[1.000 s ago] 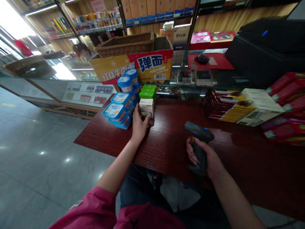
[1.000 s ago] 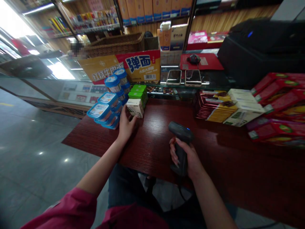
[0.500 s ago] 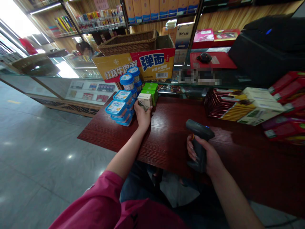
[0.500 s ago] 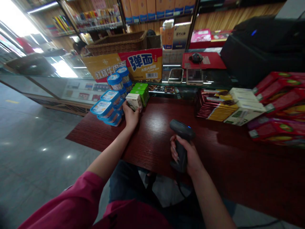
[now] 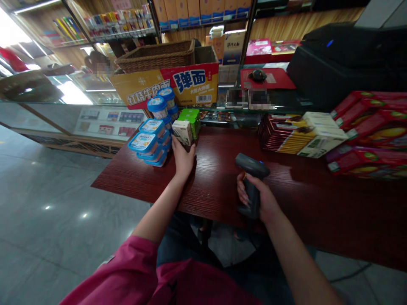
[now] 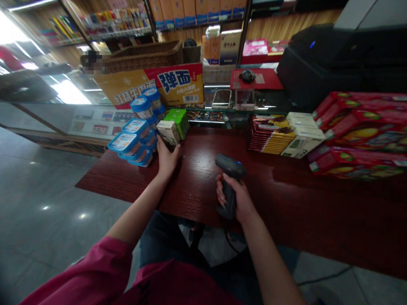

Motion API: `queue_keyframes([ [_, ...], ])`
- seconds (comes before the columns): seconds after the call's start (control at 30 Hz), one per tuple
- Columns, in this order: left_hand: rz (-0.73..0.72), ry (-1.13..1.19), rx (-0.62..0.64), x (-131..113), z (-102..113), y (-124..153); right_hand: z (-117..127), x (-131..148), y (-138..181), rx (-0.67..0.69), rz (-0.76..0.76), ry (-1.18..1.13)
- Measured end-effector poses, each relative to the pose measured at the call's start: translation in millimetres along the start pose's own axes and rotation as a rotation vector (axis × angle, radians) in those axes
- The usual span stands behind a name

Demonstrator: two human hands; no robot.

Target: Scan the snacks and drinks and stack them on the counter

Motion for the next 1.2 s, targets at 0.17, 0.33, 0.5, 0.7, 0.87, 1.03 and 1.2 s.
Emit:
queue_keyframes([
  [0.17,-0.038,-0.026,0.08,-20.8,-2.5,26.2,-2.3,2.4,0.7,0.02,0.014,0.004],
  [0.33,-0.006,-0.034,0.153,-12.1,-14.3,9.4,-1.6,1.9,0.0,0.033,0.023,-0.01],
  [0.5,0.012,-0.097,0.161,-7.4,-12.9,-6.3,1.2,5.4,3.5,0.027,0.045,-0.036],
  [0.7,-0.09,-0.027,0.214,-56.5,-38.2,24.5,44.3,30.7,26.7,-0.107,0.171,-0.11],
  [0.87,-0.392,0.092,0.502,-164.1,-114.3,72.1,101.7,59.0,65.0,-0.252,0.307,-0.112],
  [1.03,-0.742,0.215,0.663,-277.9,-195.6,86.7,139.6,80.5,99.1,-0.365,0.449,-0.175],
  [1.2,-0.656,0.375,0.657,-315.5,-266.1,60.0,147.4,86.7,108.1,-0.409,0.522,-0.244],
])
Point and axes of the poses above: each hand's wrist, its own y-axis away from the middle knuckle, its own z-axis out of the back of the hand, x = y × z, the point moved 9 cm from there along -y, towards the middle knuckle, and after that the axes turned 10 degrees about -z, right-handed, at the moved point
